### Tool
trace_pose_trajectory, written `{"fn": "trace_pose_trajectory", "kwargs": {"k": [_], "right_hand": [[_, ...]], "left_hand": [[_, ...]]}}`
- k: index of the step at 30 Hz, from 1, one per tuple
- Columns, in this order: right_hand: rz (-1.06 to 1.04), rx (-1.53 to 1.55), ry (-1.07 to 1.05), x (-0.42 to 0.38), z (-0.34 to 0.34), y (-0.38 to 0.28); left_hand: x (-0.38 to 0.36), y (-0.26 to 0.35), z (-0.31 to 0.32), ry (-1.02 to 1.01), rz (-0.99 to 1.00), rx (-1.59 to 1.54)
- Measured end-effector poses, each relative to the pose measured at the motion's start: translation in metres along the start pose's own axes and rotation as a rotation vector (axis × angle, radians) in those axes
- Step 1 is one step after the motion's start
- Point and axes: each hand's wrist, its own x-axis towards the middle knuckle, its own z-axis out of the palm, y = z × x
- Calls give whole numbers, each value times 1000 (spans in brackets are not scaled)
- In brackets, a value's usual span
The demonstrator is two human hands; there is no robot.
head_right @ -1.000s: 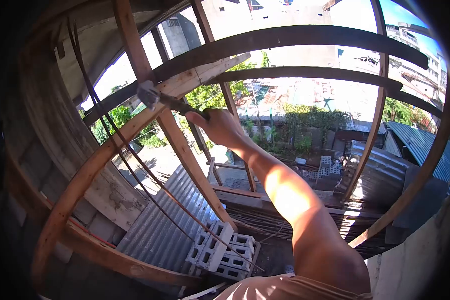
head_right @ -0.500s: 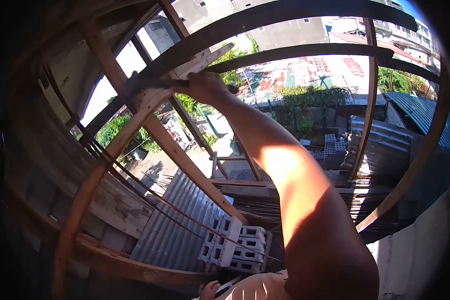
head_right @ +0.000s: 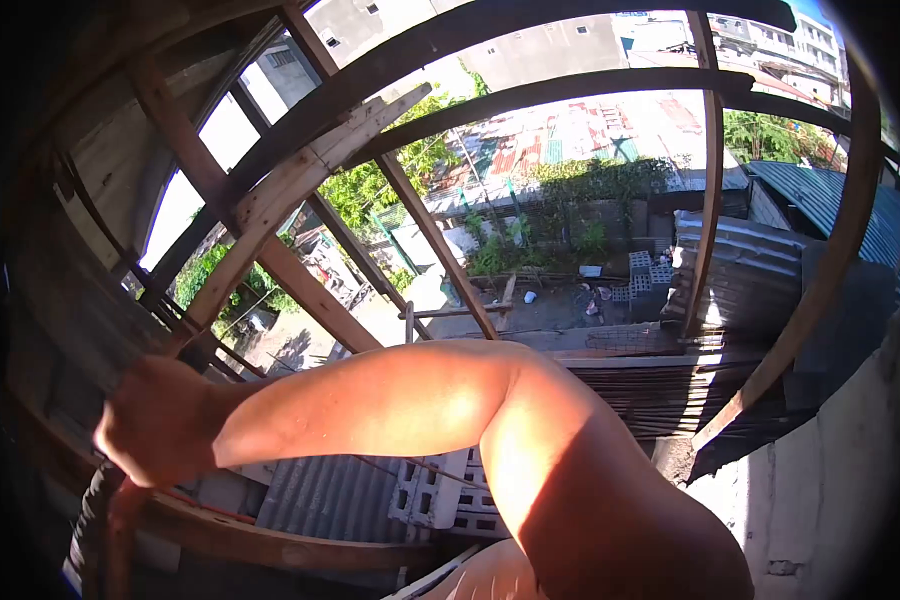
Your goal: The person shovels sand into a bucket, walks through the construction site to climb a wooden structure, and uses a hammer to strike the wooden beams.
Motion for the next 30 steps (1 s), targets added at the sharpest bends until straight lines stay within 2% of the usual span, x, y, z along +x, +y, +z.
{"fn": "trace_pose_trajectory", "kwargs": {"k": [1,2,3,5,6,7,8,9,10,11,12,13,14,15,18,20,22,24,26,28,30], "right_hand": [[-133,45,167,18,20,-26],[-230,11,181,35,24,-49],[-348,-65,54,43,25,-55],[-329,-141,144,51,40,-28],[-342,-224,189,35,18,27],[-289,-389,286,-6,-14,119],[-50,-456,287,-56,-55,201],[443,-413,213,-117,-98,276],[818,-416,189,-167,-125,339],[889,-493,300,-190,-125,371],[1102,-574,248,-164,-124,325],[1109,-485,349,-158,-106,318],[1148,-303,309,-146,-97,286],[1106,-225,310,-140,-78,269],[944,-149,249,-98,-44,201],[724,-211,272,-76,-29,153],[601,-146,157,-64,-33,114],[557,-126,208,-74,-28,109],[796,-40,136,-95,-43,102],[958,83,153,-141,-35,99],[1114,84,147,-201,-11,94]], "left_hand": [[8,10,1,-6,5,-1],[15,19,3,-10,12,-4],[23,27,4,-12,21,-12],[36,37,5,-7,49,-58],[41,39,5,-3,43,-100],[43,49,0,-16,-9,-221],[40,64,-10,2,16,-100],[22,72,-23,7,46,-172],[11,77,-28,27,90,-261],[2,53,-32,51,84,-295],[-19,38,-37,118,33,-196],[-36,30,-31,145,-22,-246],[-69,12,-39,176,-107,-270],[-91,-5,-43,175,-131,-268],[-97,-26,-35,31,-61,97],[-80,-16,-26,44,-74,29],[-62,9,-12,76,-51,-90],[-47,49,-3,116,30,-206],[-26,102,-2,142,159,-340],[-7,174,-4,112,300,-496],[31,235,-22,-57,332,-645]]}}
